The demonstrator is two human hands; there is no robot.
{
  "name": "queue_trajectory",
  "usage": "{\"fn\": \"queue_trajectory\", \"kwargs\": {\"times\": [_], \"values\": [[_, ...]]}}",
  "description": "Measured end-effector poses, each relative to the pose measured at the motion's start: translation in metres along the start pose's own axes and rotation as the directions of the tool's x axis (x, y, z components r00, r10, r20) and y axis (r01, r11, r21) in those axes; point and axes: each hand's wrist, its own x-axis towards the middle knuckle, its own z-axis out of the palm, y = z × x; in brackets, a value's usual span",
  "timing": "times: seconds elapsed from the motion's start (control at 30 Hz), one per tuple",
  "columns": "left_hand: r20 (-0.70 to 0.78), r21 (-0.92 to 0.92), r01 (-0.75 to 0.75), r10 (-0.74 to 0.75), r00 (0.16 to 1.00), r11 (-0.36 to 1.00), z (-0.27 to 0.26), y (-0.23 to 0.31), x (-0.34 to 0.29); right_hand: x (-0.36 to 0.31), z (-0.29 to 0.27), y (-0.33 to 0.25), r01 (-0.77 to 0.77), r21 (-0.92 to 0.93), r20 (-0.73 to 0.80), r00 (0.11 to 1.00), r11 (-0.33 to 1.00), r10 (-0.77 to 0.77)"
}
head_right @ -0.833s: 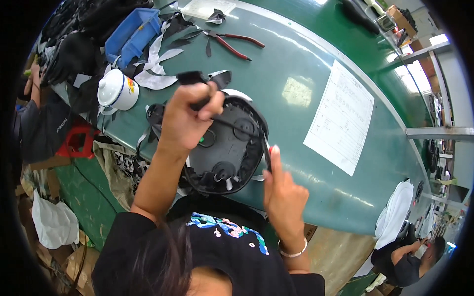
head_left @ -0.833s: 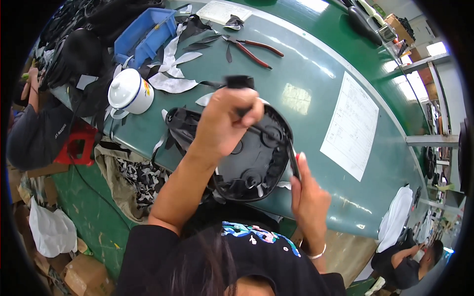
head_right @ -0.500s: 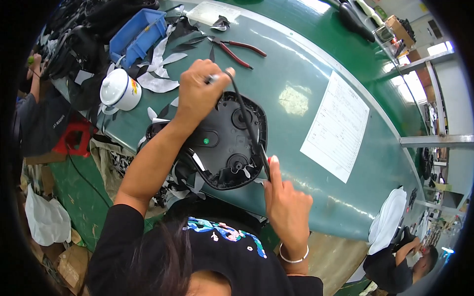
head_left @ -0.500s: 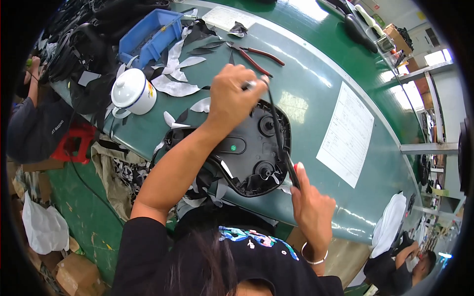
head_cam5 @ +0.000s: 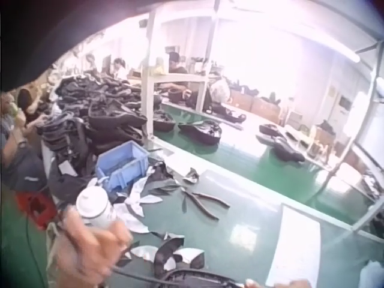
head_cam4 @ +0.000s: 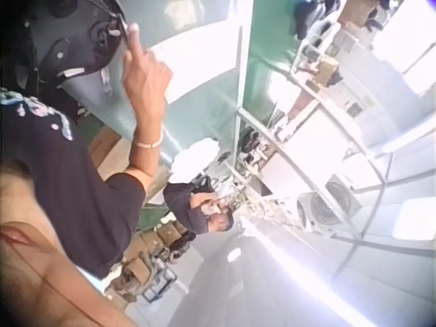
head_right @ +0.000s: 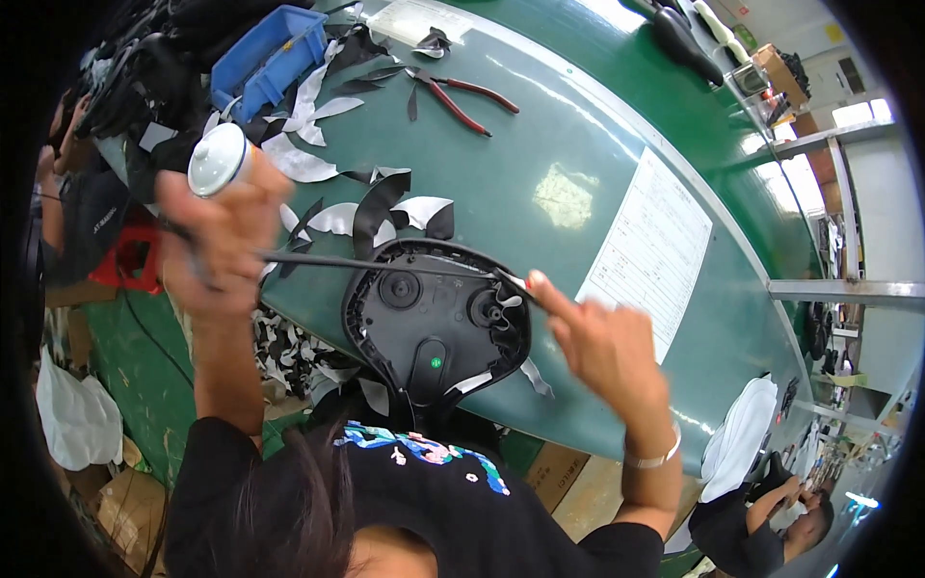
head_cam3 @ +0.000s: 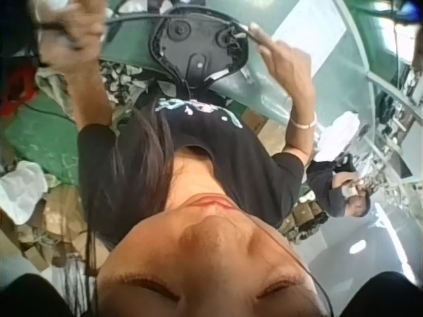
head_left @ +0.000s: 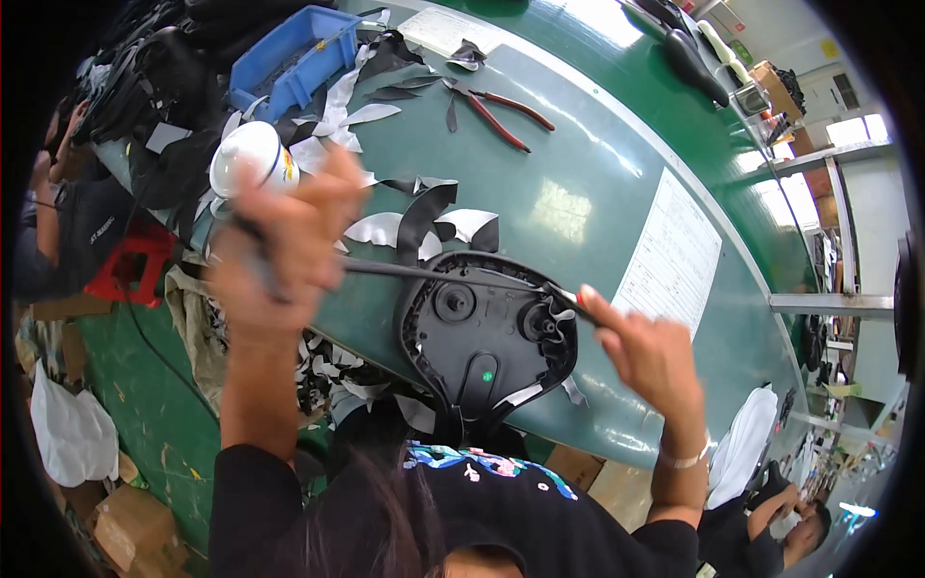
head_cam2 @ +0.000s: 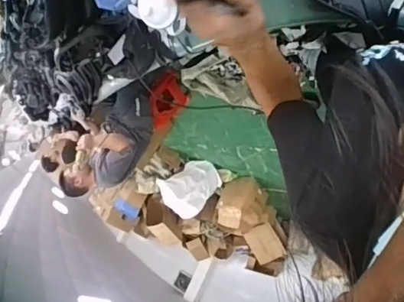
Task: Trim and finish the fabric covering on bicycle seats using a utility knife.
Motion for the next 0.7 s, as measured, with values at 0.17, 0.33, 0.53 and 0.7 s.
{"fn": "queue_trajectory", "kwargs": {"times": [0.17, 0.33, 0.53, 0.7], "values": [[0.424, -0.065, 0.06, -0.027, 0.905, 0.996, -0.026, -0.005, 0.035, -0.036, 0.014, -0.036, -0.232, 0.049, 0.001, 0.973, 0.972, 0.232], [0.659, 0.608, -0.271, -0.284, 0.697, 0.746, 0.034, -0.096, 0.042, -0.003, -0.001, 0.001, -0.08, 0.162, -0.041, 0.995, 0.984, 0.088], [-0.01, -0.016, 0.605, -0.605, 0.796, 0.796, 0.068, -0.098, 0.061, -0.02, 0.015, -0.01, -0.051, 0.133, -0.048, 0.997, 0.99, 0.058], [-0.464, 0.416, -0.118, 0.322, 0.825, 0.902, 0.038, -0.057, 0.076, -0.064, 0.045, -0.063, -0.313, 0.424, -0.05, 0.929, 0.85, 0.368]]}}
